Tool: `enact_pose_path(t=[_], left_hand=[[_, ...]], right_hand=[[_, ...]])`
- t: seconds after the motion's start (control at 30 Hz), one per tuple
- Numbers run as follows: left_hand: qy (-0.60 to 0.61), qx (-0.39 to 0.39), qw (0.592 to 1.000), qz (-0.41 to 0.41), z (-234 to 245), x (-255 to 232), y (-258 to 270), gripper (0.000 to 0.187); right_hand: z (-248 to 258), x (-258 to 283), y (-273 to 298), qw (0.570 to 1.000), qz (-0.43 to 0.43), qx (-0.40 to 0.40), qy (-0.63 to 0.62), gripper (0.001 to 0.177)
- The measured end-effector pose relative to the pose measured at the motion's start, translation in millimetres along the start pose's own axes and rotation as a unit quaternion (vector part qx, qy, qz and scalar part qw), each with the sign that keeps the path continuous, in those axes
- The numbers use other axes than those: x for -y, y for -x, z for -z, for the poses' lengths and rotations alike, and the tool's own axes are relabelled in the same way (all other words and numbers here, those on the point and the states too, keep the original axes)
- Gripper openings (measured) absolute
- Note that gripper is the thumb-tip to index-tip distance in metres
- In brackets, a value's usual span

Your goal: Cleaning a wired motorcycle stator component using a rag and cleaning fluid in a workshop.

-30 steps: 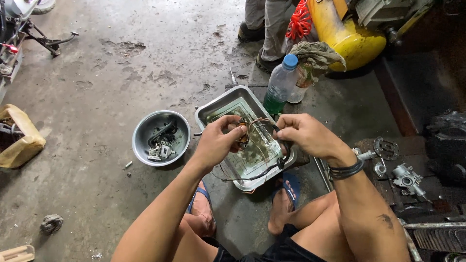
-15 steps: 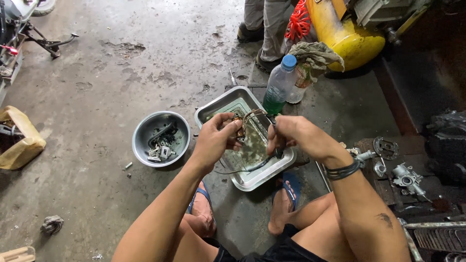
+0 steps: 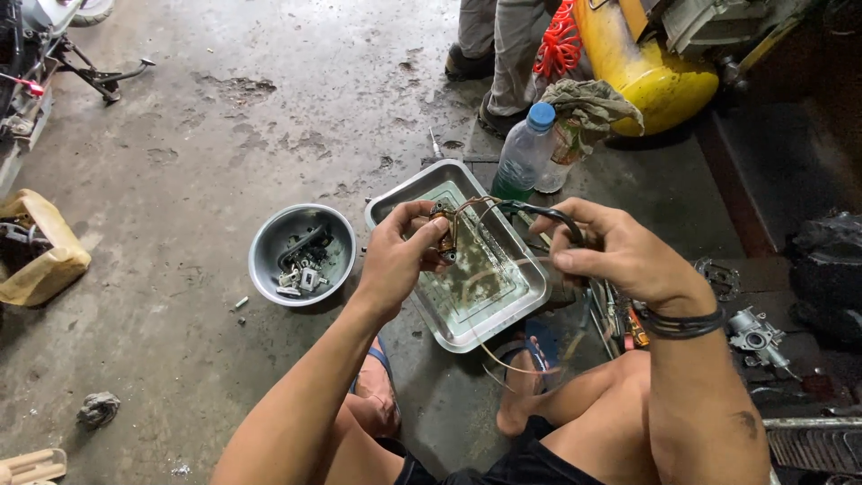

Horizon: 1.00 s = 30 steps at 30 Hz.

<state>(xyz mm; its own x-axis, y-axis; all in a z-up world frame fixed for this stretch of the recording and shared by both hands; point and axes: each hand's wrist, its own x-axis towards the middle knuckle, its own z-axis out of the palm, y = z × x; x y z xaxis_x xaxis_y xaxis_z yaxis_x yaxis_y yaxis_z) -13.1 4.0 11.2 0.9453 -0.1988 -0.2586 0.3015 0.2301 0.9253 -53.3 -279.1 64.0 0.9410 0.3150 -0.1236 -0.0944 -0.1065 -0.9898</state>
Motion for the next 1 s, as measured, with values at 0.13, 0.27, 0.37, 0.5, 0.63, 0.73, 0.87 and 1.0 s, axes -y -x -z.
enact_pose_path(t=[0.13,0.27,0.37,0.5,0.63,0.73,0.87,1.0], left_hand=[[-0.009,0.024,1.0,-0.014,-8,-16,13,0.039],[-0.038,0.026,0.998,-0.033,-17,-18,15,0.042],[-0.042,0.019,0.998,-0.05,-19,-16,12,0.041],[-0.053,0.008,0.996,-0.067,-20,-3,3,0.039],[-0.101,0.017,0.989,-0.108,-26,-7,8,0.049],[-0.103,0.071,0.973,-0.193,-33,-14,20,0.044],[-0.098,0.093,0.974,-0.18,-33,-4,20,0.044],[-0.04,-0.003,0.999,0.031,-35,18,9,0.038]], right_hand=[[11,17,14,0.997,-0.042,0.003,0.068,0.059],[31,12,29,0.995,-0.057,-0.037,0.075,0.062],[33,11,34,0.994,-0.057,-0.062,0.073,0.066],[24,22,33,0.997,-0.039,-0.065,0.034,0.071],[21,28,37,0.983,-0.081,-0.162,0.032,0.057],[6,49,48,0.932,-0.024,-0.225,0.282,0.048],[0,54,53,0.9,0.037,-0.258,0.35,0.047],[-3,31,31,0.886,0.019,-0.223,0.407,0.043]])
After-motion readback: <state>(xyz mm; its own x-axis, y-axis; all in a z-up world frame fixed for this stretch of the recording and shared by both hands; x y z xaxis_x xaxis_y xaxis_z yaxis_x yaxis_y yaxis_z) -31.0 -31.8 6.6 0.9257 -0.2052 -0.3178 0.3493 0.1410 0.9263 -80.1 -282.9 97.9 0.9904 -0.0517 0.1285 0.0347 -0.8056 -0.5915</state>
